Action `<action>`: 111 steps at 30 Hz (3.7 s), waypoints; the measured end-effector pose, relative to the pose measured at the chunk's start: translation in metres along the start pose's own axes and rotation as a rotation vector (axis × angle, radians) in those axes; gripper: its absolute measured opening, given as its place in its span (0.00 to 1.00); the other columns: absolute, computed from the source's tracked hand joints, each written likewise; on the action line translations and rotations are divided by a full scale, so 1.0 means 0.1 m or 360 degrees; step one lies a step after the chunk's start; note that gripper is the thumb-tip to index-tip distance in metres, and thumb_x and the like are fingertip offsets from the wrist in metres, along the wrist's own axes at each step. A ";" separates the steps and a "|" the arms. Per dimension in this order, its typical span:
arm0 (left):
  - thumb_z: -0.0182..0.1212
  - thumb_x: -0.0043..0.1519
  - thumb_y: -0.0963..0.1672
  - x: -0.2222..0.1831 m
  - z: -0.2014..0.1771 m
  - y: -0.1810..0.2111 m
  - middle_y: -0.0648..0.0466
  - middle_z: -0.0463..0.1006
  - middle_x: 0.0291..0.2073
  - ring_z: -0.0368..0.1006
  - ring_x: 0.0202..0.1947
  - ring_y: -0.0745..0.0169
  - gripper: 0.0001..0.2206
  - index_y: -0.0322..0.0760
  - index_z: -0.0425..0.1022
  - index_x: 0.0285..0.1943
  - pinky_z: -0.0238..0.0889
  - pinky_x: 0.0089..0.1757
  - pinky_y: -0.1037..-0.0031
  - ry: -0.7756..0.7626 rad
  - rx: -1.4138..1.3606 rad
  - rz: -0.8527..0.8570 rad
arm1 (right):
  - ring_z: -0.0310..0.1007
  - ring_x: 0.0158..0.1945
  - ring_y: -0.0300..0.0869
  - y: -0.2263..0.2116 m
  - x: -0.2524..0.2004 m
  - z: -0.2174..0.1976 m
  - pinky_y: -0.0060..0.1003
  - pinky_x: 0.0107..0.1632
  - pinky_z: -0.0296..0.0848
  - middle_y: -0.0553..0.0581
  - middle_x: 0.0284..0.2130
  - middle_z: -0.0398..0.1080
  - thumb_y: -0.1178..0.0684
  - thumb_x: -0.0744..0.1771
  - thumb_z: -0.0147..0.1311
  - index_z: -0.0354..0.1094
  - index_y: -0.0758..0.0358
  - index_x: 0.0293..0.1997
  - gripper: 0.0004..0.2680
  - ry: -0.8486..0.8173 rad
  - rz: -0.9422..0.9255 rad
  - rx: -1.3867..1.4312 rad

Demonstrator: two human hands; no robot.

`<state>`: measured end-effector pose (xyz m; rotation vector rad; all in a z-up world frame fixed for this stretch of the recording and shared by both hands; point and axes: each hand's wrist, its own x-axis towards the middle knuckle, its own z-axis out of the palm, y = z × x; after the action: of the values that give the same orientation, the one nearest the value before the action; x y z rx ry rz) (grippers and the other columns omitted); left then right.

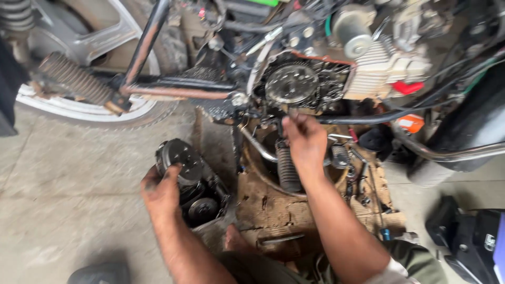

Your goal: The person disassembles the motorcycle clutch assembly, removes the clutch plates and pressure plate, and then uses a T-bar wrench to loosen and remove internal engine components. The person handles clutch plates, a pressure plate, and a gear, placing them into a container.

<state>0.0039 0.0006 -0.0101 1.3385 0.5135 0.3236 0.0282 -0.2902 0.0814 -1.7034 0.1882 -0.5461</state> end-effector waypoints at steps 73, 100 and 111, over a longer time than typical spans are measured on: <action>0.66 0.55 0.40 -0.08 0.26 0.06 0.46 0.84 0.38 0.78 0.37 0.61 0.15 0.25 0.80 0.51 0.70 0.44 0.73 -0.0242 -0.0019 -0.0099 | 0.79 0.33 0.57 0.19 0.96 0.30 0.54 0.39 0.74 0.59 0.25 0.75 0.43 0.71 0.51 0.65 0.51 0.52 0.09 0.0071 -0.0499 -0.1489; 0.66 0.55 0.40 0.04 0.01 -0.01 0.48 0.84 0.36 0.77 0.36 0.62 0.15 0.23 0.80 0.48 0.69 0.43 0.73 -0.0120 -0.0068 0.0040 | 0.76 0.32 0.34 0.41 0.41 -0.04 0.31 0.29 0.77 0.54 0.37 0.78 0.59 0.70 0.53 0.64 0.62 0.47 0.04 -0.0214 -0.0335 -0.0074; 0.67 0.54 0.40 0.07 -0.30 -0.06 0.48 0.84 0.37 0.78 0.37 0.64 0.16 0.25 0.79 0.51 0.70 0.42 0.75 0.0093 0.0265 0.0046 | 0.74 0.46 0.35 2.18 -1.14 1.08 0.26 0.40 0.73 0.62 0.53 0.75 0.70 0.65 0.58 0.63 0.56 0.27 0.12 -0.1434 0.0029 0.1012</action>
<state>-0.0065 0.0275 -0.0212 1.5022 0.5805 0.3506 0.0157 -0.1936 -0.1689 -1.1723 -0.5634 0.2059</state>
